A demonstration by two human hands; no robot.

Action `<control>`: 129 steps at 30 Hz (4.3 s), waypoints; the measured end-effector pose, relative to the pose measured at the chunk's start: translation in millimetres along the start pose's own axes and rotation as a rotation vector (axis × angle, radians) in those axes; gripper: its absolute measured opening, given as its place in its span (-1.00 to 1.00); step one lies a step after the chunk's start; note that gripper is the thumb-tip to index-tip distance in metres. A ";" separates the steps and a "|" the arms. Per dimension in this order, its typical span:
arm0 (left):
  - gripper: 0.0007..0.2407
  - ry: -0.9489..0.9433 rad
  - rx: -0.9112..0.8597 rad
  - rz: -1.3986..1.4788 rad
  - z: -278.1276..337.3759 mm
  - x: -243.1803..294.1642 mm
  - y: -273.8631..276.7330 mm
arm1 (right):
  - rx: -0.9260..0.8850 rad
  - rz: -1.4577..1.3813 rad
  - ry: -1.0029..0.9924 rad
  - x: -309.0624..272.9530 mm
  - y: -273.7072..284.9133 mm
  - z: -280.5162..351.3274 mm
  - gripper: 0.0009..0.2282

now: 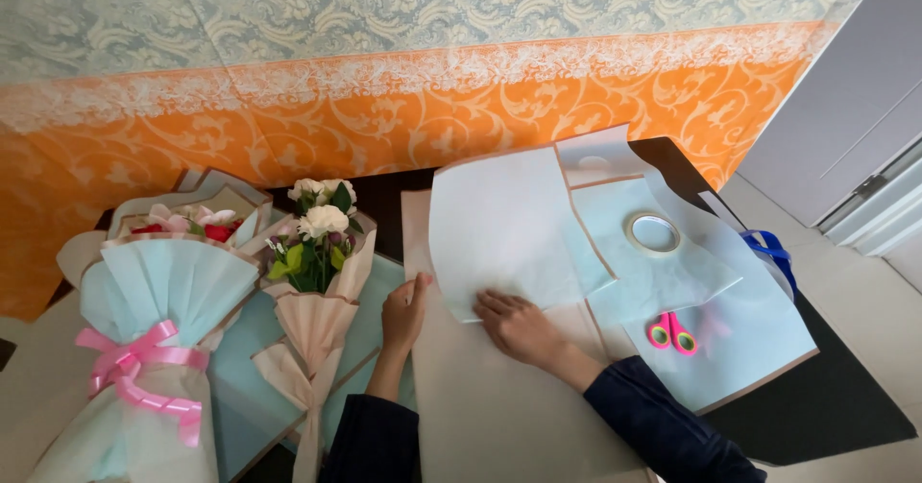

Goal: The person wraps a small bouquet of flowers in light blue and peach tissue paper, folds the paper around the stems, and ties a pink ribbon around the base. They then prepare additional wrapping paper and ribbon for another bouquet.

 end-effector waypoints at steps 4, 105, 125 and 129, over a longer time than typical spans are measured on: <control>-0.44 0.045 -0.028 -0.048 -14.0 -16.2 -1.2 | -0.077 -0.046 -0.046 -3.5 -12.5 -5.7 -0.72; -0.52 -0.053 0.106 -0.109 -24.7 -36.8 11.2 | -0.188 -0.168 -0.083 15.0 -19.4 13.0 -0.54; -0.53 -0.284 0.235 -0.459 2.0 21.5 15.5 | -0.280 -0.132 -0.090 12.7 -36.0 10.8 -0.32; -0.62 -0.459 0.313 -0.589 9.6 35.8 12.6 | -0.233 -0.228 -0.060 11.2 -26.6 10.6 -0.42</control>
Point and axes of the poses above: each hand's wrist, its own z-axis away from the middle knuckle, its own y-axis out of the back of the hand, x = y × z, the point moved 10 cm from there along -z, towards the middle knuckle, and after that the axes turned 15 degrees about -x, right-handed, at the moved point
